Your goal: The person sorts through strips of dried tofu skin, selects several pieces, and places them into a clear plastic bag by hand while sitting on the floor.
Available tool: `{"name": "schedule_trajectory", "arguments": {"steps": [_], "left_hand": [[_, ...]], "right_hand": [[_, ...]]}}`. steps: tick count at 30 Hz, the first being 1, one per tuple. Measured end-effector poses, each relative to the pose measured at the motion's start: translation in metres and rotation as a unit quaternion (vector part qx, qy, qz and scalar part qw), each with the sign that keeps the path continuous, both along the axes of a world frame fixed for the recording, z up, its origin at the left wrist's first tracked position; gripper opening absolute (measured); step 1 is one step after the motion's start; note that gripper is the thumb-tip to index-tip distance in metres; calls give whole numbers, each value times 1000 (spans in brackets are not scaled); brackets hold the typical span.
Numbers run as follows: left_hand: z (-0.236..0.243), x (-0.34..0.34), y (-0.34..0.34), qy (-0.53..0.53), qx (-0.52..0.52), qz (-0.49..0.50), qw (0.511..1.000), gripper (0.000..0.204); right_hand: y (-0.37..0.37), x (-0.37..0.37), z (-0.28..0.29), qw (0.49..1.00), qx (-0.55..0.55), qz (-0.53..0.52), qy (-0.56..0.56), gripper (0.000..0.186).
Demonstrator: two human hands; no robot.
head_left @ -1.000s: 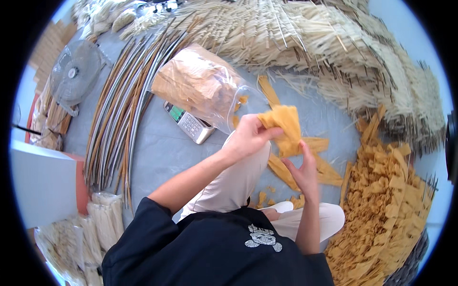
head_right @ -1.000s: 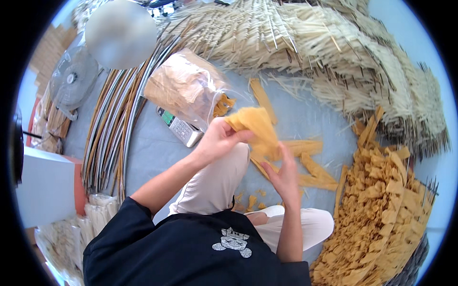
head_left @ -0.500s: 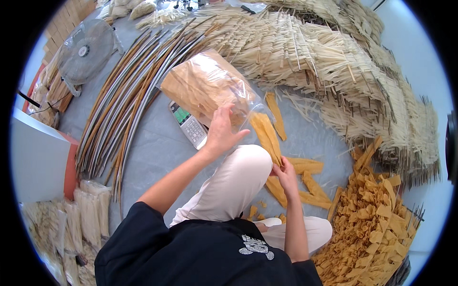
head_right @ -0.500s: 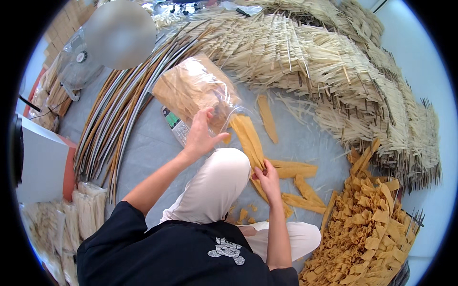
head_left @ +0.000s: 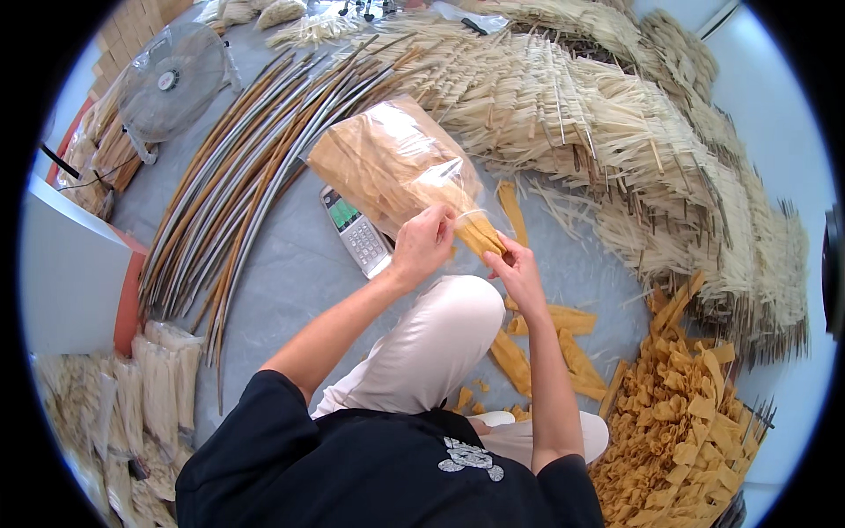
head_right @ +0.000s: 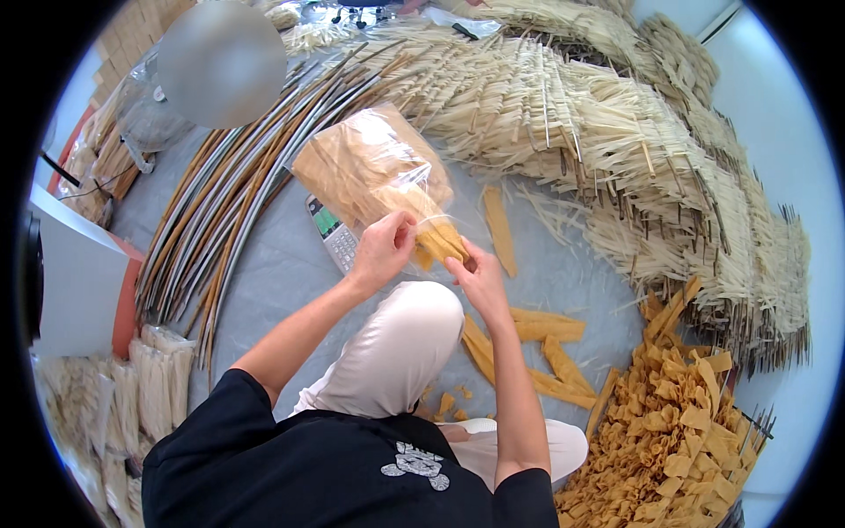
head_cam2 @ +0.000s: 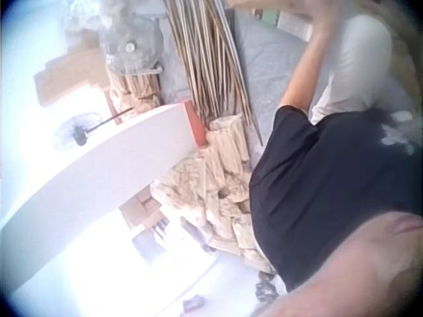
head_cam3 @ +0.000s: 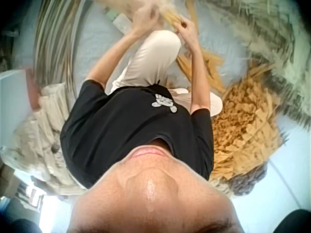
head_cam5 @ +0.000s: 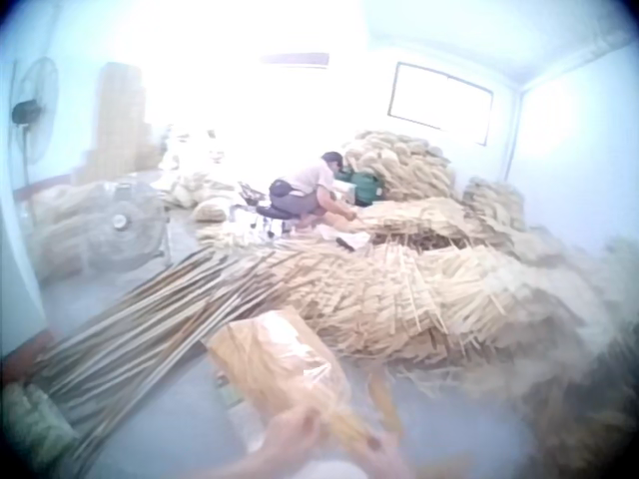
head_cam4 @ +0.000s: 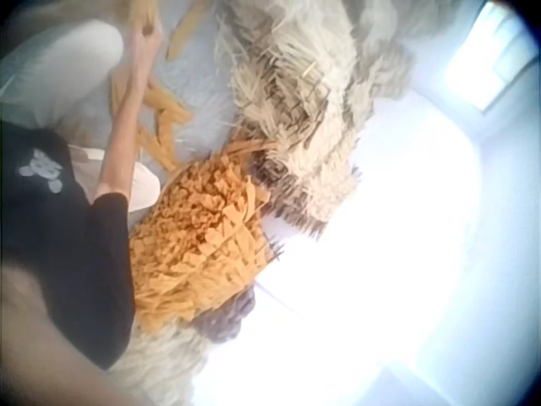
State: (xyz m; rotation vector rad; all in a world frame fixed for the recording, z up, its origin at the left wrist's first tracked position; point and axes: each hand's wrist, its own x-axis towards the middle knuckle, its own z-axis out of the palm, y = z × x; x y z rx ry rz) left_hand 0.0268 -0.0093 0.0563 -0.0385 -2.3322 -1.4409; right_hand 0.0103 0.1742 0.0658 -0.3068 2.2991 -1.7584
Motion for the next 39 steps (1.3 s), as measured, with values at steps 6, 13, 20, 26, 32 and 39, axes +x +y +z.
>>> {"name": "schedule_trajectory", "arguments": {"steps": [6, 13, 20, 26, 32, 39], "left_hand": [[3, -4, 8, 8, 54, 5, 998, 11], [9, -8, 14, -18, 2, 5, 1000, 15], [10, -2, 14, -29, -7, 1, 1000, 13], [13, -2, 15, 50, -62, -1, 997, 10], [13, 1, 13, 67, -91, -18, 993, 11], [10, 1, 10, 78, -100, -14, 992, 12]], "right_hand": [[-14, -17, 18, 997, 69, 35, 30, 27], [-19, -34, 9, 994, 86, 38, -53, 25], [-11, -36, 15, 992, 78, 92, -42, 24], [-15, -39, 7, 985, 100, 141, -24, 25], [-36, -45, -2, 955, 201, 186, 111, 20], [-67, -44, -30, 975, 79, 49, 202, 12]]}}
